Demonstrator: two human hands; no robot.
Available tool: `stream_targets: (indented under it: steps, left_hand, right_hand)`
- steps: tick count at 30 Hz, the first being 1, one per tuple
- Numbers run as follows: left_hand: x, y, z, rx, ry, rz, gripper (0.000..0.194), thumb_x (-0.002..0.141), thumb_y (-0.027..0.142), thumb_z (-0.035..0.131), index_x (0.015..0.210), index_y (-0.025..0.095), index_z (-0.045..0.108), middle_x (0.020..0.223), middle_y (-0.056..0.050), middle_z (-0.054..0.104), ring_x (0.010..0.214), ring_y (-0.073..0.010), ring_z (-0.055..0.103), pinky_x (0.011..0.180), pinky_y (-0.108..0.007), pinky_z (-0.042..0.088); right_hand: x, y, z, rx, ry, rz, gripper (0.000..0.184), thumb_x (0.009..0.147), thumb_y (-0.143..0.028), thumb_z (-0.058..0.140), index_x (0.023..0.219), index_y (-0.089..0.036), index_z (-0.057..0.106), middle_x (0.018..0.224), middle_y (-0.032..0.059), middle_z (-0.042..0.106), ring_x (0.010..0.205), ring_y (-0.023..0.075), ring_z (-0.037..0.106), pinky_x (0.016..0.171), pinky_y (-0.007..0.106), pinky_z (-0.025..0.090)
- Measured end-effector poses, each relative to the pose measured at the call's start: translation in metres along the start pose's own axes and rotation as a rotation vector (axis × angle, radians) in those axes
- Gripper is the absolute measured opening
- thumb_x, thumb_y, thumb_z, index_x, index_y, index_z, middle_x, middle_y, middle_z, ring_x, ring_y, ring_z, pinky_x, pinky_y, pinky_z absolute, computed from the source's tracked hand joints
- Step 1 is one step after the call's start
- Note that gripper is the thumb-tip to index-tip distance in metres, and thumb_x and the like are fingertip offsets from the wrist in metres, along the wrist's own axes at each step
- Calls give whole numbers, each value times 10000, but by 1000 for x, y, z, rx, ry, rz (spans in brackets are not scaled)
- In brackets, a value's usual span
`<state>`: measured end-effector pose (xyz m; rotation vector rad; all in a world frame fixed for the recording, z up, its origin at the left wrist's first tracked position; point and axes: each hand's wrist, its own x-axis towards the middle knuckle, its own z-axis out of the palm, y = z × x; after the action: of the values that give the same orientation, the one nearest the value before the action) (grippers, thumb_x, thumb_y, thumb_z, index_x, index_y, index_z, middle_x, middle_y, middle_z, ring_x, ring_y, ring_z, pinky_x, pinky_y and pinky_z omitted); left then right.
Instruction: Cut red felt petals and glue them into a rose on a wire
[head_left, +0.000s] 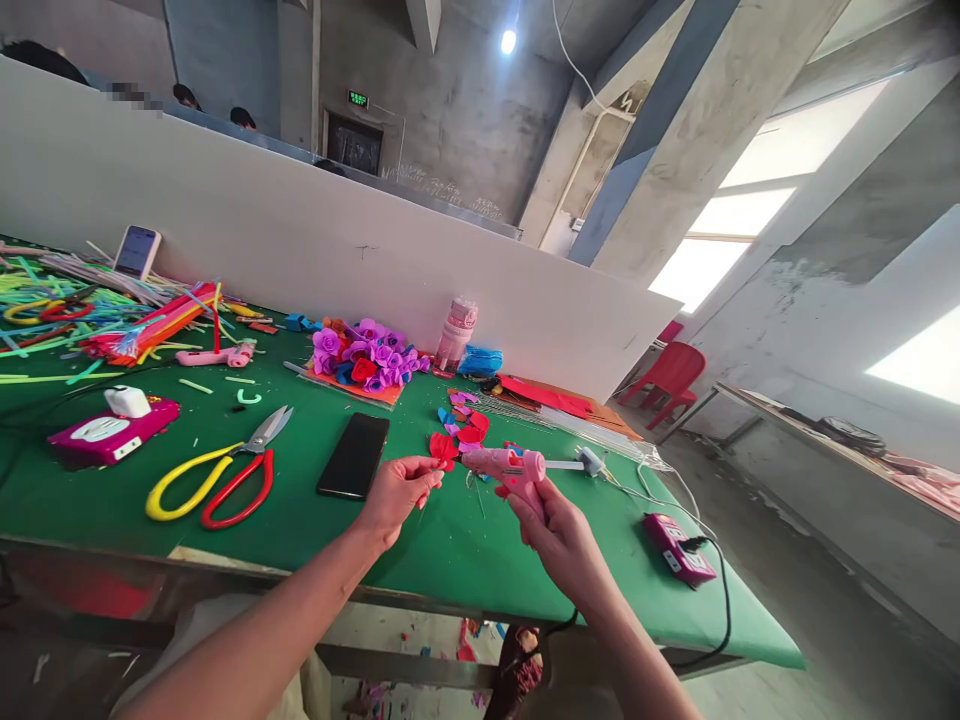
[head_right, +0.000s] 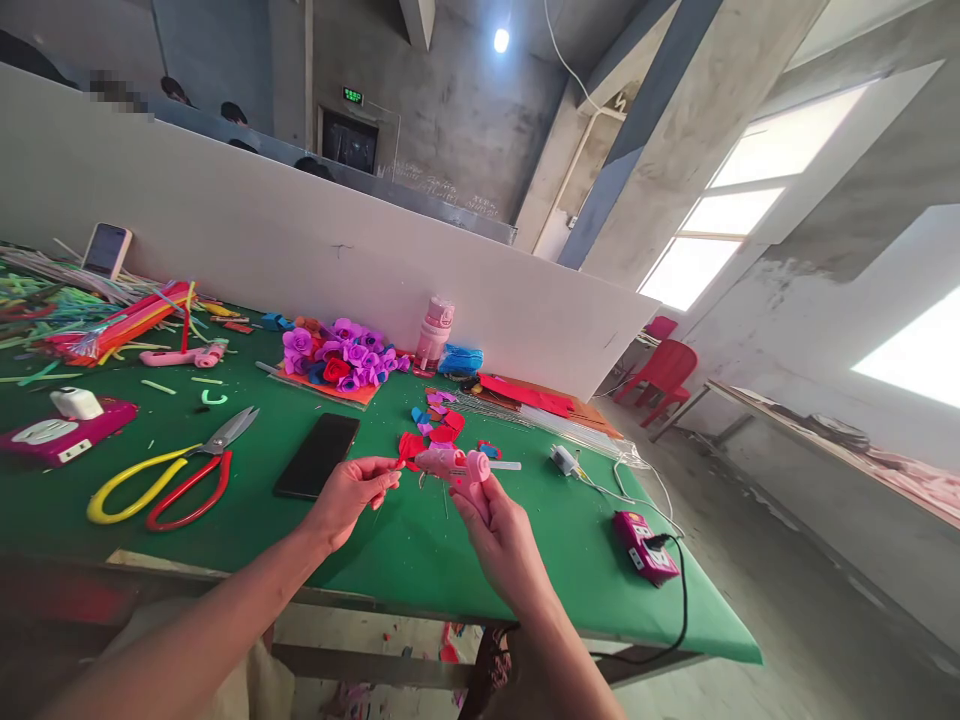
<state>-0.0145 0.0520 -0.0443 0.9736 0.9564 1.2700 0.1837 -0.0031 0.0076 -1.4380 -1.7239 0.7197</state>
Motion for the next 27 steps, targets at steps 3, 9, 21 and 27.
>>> stream_targets:
  steps: [3, 9, 21, 27]
  left_hand:
    - [0, 1, 0, -2, -2, -10, 298, 564, 332, 740, 769, 120, 698, 563, 7, 587, 425, -48, 363, 431, -216, 267]
    - [-2, 3, 0, 26, -9, 7, 300, 582, 347, 731, 774, 117, 704, 576, 2, 587, 425, -49, 365, 430, -219, 274]
    - [1, -2, -1, 29, -15, 2, 308, 586, 356, 736, 786, 122, 710, 580, 3, 589, 437, -54, 373, 435, -220, 277]
    - [1, -1, -1, 13, -12, -11, 313, 569, 356, 750, 775, 123, 719, 579, -2, 597, 441, -53, 373, 430, -218, 268]
  right_hand:
    - [2, 0, 3, -59, 8, -27, 330, 823, -480, 503, 939, -184, 590, 578, -18, 516, 491, 121, 425, 456, 231, 332]
    - [3, -1, 5, -122, 30, -67, 258, 830, -436, 504, 864, -189, 571, 552, -32, 484, 490, 116, 429, 458, 221, 329]
    - [3, -4, 7, -199, 54, -127, 190, 840, -395, 488, 802, -210, 504, 589, -36, 497, 503, 114, 396, 485, 223, 295]
    - [3, -3, 7, -246, 58, -134, 172, 850, -374, 480, 848, -206, 519, 601, -36, 521, 508, 115, 417, 492, 222, 299]
